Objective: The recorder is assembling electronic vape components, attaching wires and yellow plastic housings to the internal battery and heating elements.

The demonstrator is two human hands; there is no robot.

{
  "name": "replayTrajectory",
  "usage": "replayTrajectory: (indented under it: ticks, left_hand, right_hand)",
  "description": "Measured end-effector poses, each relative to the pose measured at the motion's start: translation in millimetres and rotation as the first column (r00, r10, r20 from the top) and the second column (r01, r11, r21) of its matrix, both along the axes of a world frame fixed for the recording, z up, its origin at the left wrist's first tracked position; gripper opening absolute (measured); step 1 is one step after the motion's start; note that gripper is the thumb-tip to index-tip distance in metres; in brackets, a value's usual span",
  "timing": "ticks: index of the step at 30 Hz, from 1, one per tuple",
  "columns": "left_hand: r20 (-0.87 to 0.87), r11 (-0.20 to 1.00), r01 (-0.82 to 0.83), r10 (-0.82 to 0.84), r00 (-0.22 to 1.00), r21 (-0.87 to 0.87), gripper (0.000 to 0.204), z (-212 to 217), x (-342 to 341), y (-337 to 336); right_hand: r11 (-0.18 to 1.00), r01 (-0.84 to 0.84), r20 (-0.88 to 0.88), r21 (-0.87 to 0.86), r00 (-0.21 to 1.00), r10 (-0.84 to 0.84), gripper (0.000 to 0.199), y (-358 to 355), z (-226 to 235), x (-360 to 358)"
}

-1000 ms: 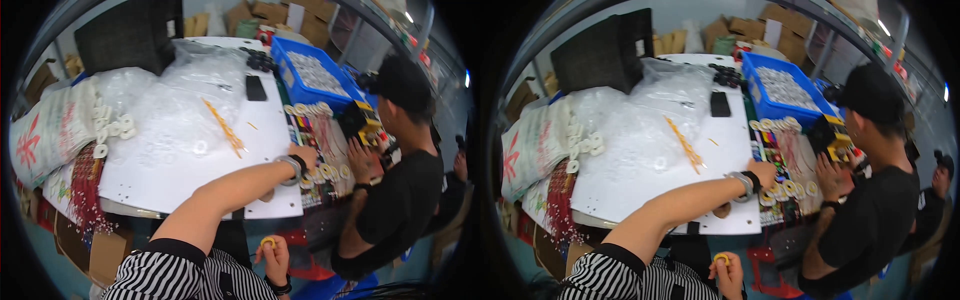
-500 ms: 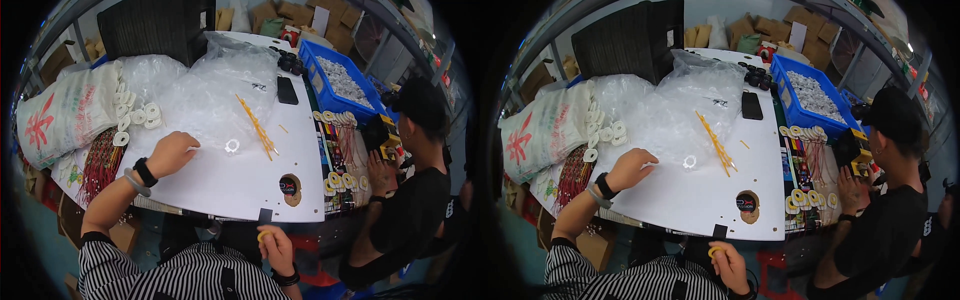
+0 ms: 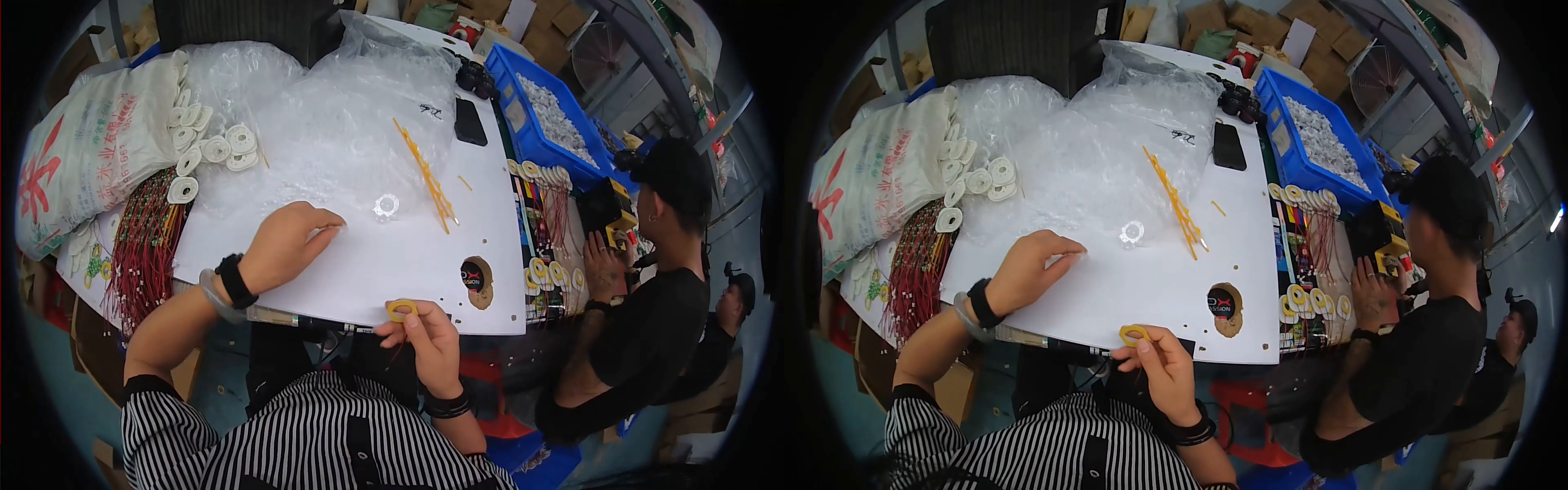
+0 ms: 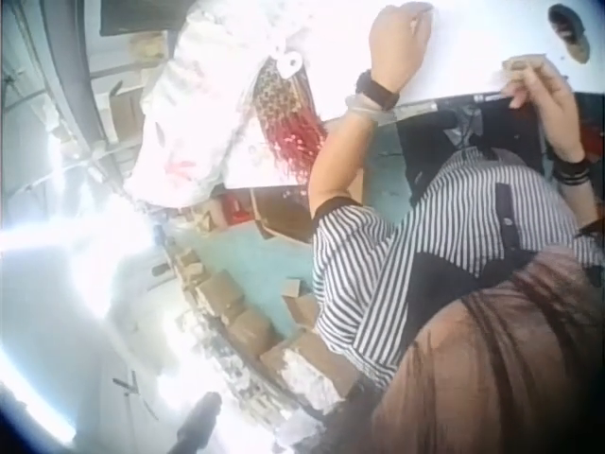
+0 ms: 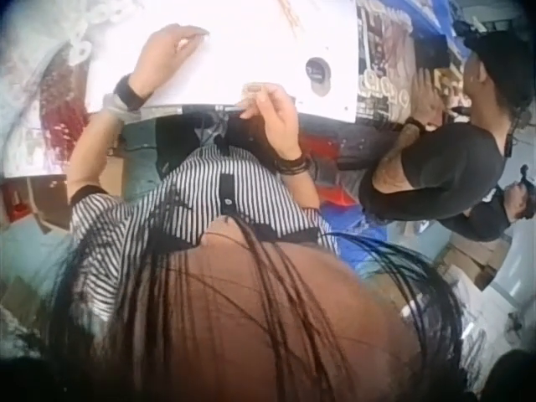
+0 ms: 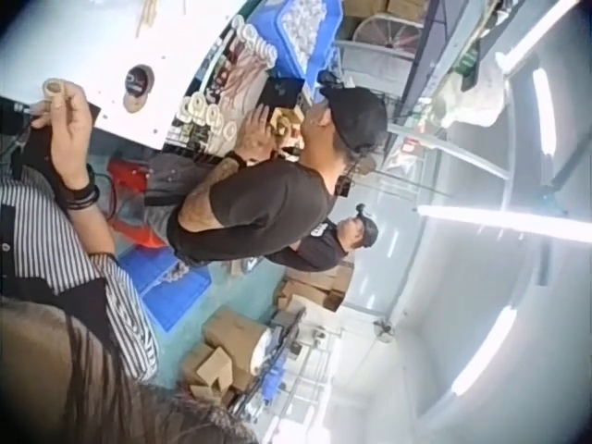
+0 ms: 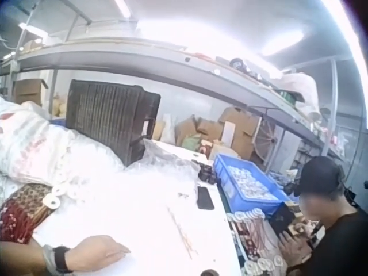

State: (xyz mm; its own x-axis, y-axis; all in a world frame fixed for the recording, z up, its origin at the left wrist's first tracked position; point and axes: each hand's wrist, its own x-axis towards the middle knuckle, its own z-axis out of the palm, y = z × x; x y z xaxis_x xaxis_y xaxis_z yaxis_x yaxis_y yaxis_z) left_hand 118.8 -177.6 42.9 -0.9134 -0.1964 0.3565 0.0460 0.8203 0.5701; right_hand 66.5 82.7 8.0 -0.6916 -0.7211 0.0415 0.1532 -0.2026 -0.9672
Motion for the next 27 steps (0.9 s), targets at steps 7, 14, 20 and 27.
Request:
replayTrajectory:
  ticks: [7, 14, 20, 27]
  left_hand:
    - [0.078, 0.515, 0.000, -0.130, 0.988, 0.857, 0.030, 12, 30, 63]
    - [-0.009, 0.417, 0.061, -0.125, 0.992, 0.907, 0.027, -2, 42, 94]
    - [-0.026, 0.453, 0.049, -0.055, 0.998, 0.890, 0.025, -14, 44, 96]
    - [-0.079, 0.298, 0.080, -0.016, 0.997, 0.951, 0.030, -19, 42, 104]
  right_hand:
    - [0.992, 0.067, 0.153, -0.109, 0.987, -0.050, 0.015, -19, 2, 11]
    - [0.982, 0.086, 0.164, -0.169, 0.985, -0.058, 0.016, -16, -9, 7]
    - [0.982, 0.124, 0.187, -0.141, 0.978, -0.097, 0.013, -12, -10, 7]
    - [0.979, 0.063, 0.263, -0.196, 0.965, -0.010, 0.013, -13, -3, 16]
